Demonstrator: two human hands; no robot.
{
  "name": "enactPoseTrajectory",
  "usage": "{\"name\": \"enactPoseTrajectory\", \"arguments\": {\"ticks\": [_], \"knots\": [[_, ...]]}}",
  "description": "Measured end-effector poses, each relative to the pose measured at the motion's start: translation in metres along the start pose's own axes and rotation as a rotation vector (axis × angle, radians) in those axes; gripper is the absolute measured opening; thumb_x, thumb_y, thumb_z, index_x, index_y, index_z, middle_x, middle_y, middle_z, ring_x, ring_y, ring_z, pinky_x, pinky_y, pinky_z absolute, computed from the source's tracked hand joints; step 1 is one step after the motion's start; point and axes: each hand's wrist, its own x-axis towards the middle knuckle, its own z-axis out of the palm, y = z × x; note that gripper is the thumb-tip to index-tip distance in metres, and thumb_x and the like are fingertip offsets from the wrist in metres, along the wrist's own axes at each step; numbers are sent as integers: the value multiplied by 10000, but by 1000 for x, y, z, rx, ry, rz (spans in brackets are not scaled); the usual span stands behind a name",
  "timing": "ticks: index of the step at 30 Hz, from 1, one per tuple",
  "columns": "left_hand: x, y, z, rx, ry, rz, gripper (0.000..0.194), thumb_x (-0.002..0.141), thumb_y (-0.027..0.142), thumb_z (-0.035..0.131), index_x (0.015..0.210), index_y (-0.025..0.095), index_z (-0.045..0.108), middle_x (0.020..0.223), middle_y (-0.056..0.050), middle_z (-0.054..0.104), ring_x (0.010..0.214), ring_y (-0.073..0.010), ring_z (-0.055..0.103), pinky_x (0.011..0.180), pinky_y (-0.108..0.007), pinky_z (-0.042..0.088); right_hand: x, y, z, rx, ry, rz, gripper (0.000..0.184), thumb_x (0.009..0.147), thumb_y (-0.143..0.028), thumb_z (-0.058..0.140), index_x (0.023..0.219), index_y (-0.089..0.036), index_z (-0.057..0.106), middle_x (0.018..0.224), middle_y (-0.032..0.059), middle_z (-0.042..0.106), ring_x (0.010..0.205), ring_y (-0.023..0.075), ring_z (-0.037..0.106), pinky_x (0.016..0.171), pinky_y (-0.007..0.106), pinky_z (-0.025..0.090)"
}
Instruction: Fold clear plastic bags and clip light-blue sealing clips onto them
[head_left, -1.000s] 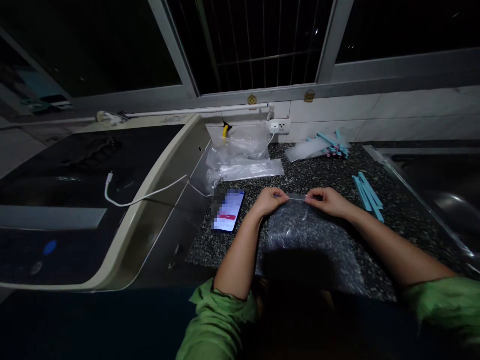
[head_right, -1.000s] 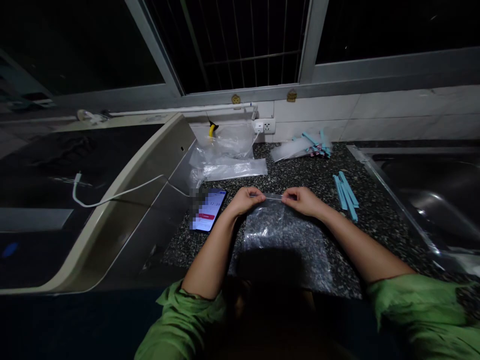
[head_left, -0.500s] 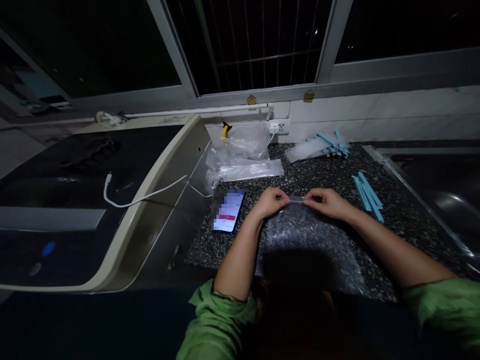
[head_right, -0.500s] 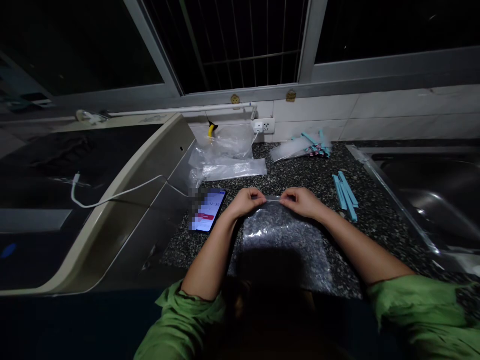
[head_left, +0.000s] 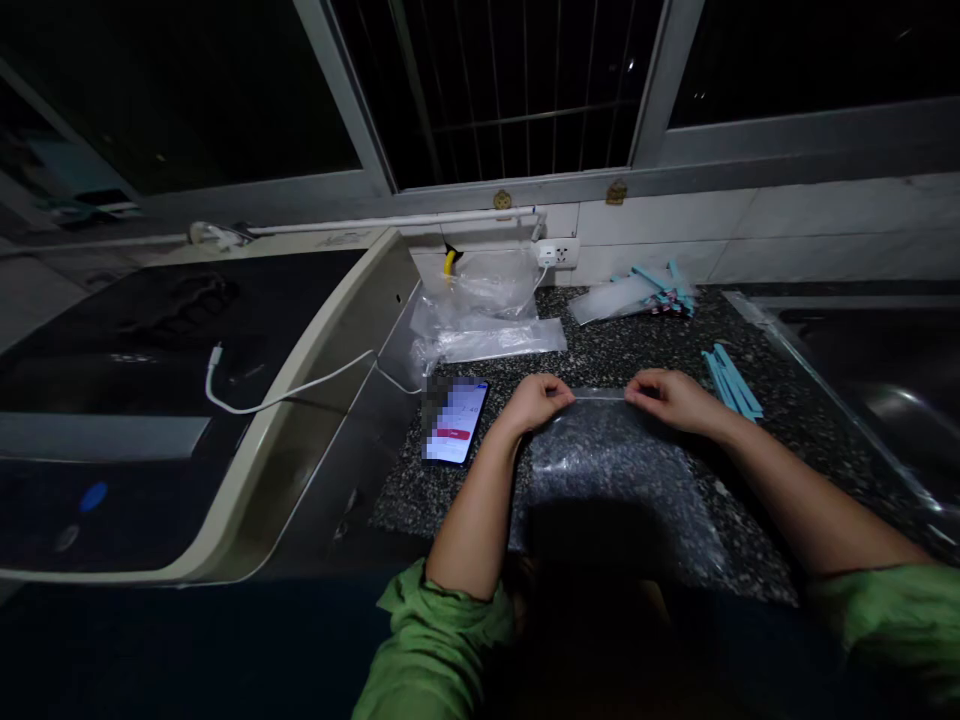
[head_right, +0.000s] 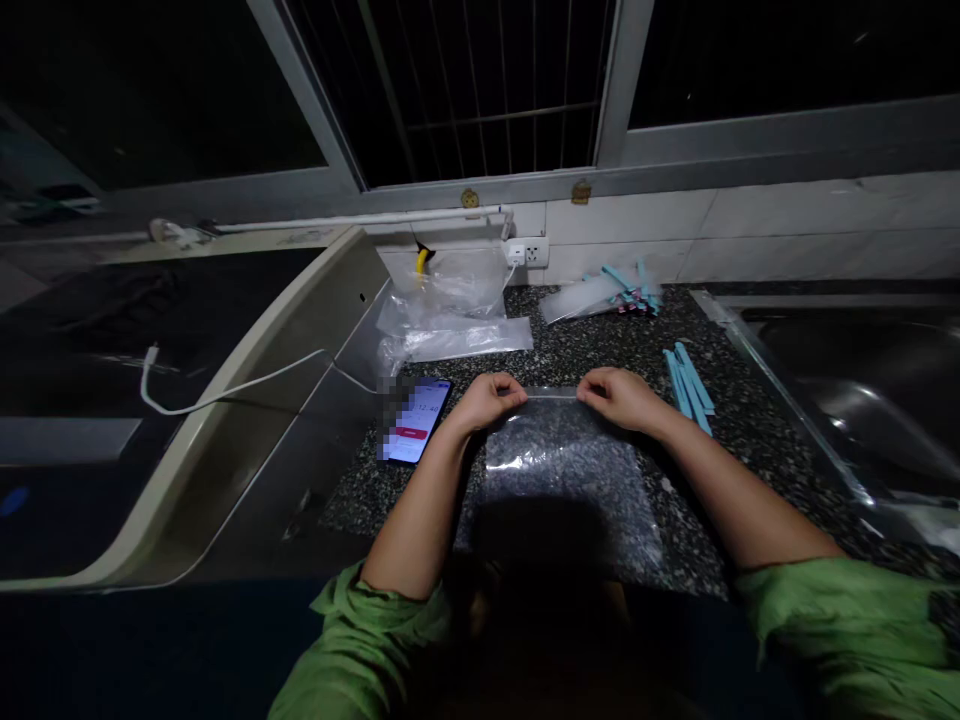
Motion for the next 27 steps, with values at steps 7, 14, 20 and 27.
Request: {"name": "enactPoseTrajectory", "arguments": {"ticks": [7,14,20,27], "knots": [[1,-4,1,276,-33,58,125,706,179,578,736,114,680,727,-35,653,685,-129,560,671,-241,423,-1,-1,3,-96,23,-93,214,785,-324,449,698,-200,599,724,58,642,697,184,583,644,287,430],[-3,1,6,613,-15,249,209,755,311,584,847,158,693,848,-64,671,870,-194,539,829,-311,410,-2,-6,6,-151,57,-160,214,804,-304,444,698,-204,600,717,58,639,697,179,578,635,285,431],[-4,5,4,644,-59,295,169,791,260,534,805,168,675,832,-45,659,842,-172,531,820,-293,410,-1,-4,8,-94,84,-161,209,796,-324,465,715,-207,617,728,59,649,700,183,588,634,293,440],[-4,4,-1,618,-40,267,145,783,233,536,789,168,666,809,-33,660,829,-167,526,795,-282,411,0,4,3,-51,34,-87,237,753,-388,507,739,-188,632,757,70,664,716,207,598,653,317,442]]}}
